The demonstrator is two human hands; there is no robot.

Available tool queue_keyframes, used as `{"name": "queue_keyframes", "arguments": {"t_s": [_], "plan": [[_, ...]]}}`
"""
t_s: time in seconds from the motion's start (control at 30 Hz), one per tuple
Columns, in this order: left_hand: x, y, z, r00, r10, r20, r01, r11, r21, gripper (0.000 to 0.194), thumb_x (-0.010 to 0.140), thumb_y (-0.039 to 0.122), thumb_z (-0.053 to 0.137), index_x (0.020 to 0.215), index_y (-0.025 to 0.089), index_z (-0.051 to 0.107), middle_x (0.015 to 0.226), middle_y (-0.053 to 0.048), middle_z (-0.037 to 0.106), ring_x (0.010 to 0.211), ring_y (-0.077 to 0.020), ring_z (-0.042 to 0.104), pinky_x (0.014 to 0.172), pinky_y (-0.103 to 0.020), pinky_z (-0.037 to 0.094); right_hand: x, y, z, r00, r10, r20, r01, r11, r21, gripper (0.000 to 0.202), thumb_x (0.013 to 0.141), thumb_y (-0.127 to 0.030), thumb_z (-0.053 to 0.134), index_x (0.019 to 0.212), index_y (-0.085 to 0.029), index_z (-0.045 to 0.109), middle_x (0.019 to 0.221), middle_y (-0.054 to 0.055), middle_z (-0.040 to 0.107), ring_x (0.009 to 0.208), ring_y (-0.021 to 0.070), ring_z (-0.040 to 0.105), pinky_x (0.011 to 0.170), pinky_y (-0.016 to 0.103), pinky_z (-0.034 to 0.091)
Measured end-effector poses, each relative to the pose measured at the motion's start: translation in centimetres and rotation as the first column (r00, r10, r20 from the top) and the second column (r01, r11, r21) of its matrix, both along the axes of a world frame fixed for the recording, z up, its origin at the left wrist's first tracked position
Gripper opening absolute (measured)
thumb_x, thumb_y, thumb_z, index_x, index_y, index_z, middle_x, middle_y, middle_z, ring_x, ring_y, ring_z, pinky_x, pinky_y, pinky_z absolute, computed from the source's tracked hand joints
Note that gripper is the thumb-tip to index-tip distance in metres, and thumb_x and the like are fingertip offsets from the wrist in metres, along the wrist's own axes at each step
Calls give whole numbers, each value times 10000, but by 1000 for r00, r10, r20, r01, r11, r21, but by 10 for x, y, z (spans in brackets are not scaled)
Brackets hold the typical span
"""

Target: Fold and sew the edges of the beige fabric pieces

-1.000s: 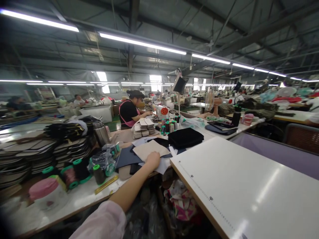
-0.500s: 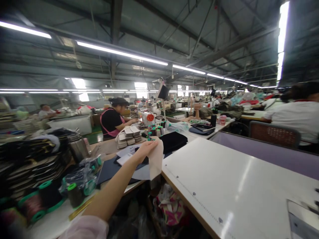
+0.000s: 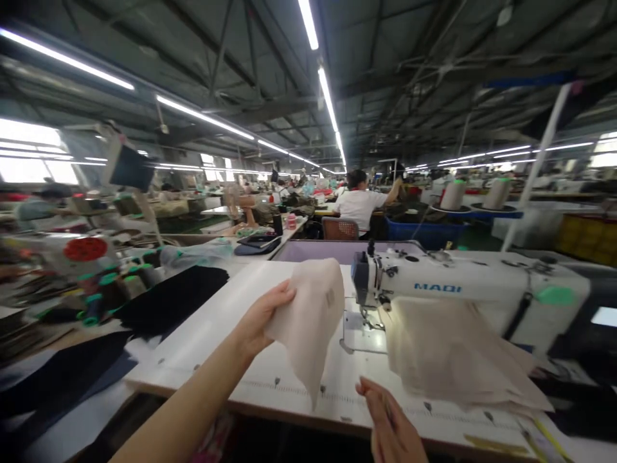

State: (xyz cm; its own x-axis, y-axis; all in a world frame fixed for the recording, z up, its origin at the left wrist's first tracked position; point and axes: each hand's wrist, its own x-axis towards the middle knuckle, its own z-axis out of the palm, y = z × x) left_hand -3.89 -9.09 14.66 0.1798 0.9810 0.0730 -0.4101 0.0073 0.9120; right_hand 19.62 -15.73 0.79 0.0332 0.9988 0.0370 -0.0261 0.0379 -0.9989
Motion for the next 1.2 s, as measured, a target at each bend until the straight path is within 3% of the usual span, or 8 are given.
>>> {"name": "queue_keyframes", "arguments": {"t_s": [0.13,0.27,0.4,0.53,0.63,0.77,1.0,1.2], "plan": [[10,14,1,999,31,5,-31,999,-7,521,780,269,742,1276,162,622,1089,-93,743,902,-233,716,778,-284,560,-5,13,9,948,163,-273,-242,926,-290,777,710,-912,554,980,-191,660,600,11,642,294,34,244,299,165,180],[-1,6,-54,932,208,-296,-256,958,-133,533,885,331,598,1397,198,531,1203,-94,715,1050,-271,693,847,-353,568,-3,21,13,925,44,-376,-168,938,-302,646,716,-751,730,1014,-188,627,390,-126,369,297,50,243,319,143,216],[-14,-16,-114,554,369,-746,-402,904,149,703,874,203,530,1545,164,326,1546,-154,443,1433,-313,408,1165,-511,356,6,33,6,979,-166,-116,147,977,-157,814,687,-613,794,1314,-164,534,700,0,694,348,79,357,316,191,266],[-24,-42,-124,185,454,-872,31,884,467,509,931,221,501,1439,243,528,1633,-82,311,1521,-324,222,1236,-537,212,25,37,-2,902,-132,412,50,978,205,347,848,-487,667,1066,-224,733,896,53,745,606,170,636,591,266,554],[-34,-56,-115,29,216,-976,418,884,208,612,885,367,660,1471,321,490,1590,-58,396,1472,-337,344,1231,-545,221,36,29,-6,752,17,659,-341,865,367,373,847,-407,725,1189,-258,719,1233,79,708,973,249,720,795,275,599],[-47,-63,-110,-179,88,-980,547,837,-25,1144,682,276,838,1601,321,157,1653,-90,183,1508,-369,238,1226,-566,176,44,21,-15,473,38,880,-687,642,341,765,688,-130,776,1422,-174,564,1447,148,558,1149,319,670,908,323,588],[-56,-43,-82,184,47,-982,518,844,138,507,870,170,606,1324,394,628,1416,9,613,1294,-272,566,1126,-420,395,51,38,9,533,218,818,-669,700,249,376,796,-54,520,1027,-258,735,1135,38,747,976,205,720,850,259,569],[-30,3,-90,515,53,-855,37,996,84,286,924,425,554,871,203,726,893,-51,734,843,-240,668,752,-318,517,45,75,21,820,234,523,-329,939,96,176,851,-325,594,752,-215,688,1165,68,710,899,218,699,738,259,541]]}}
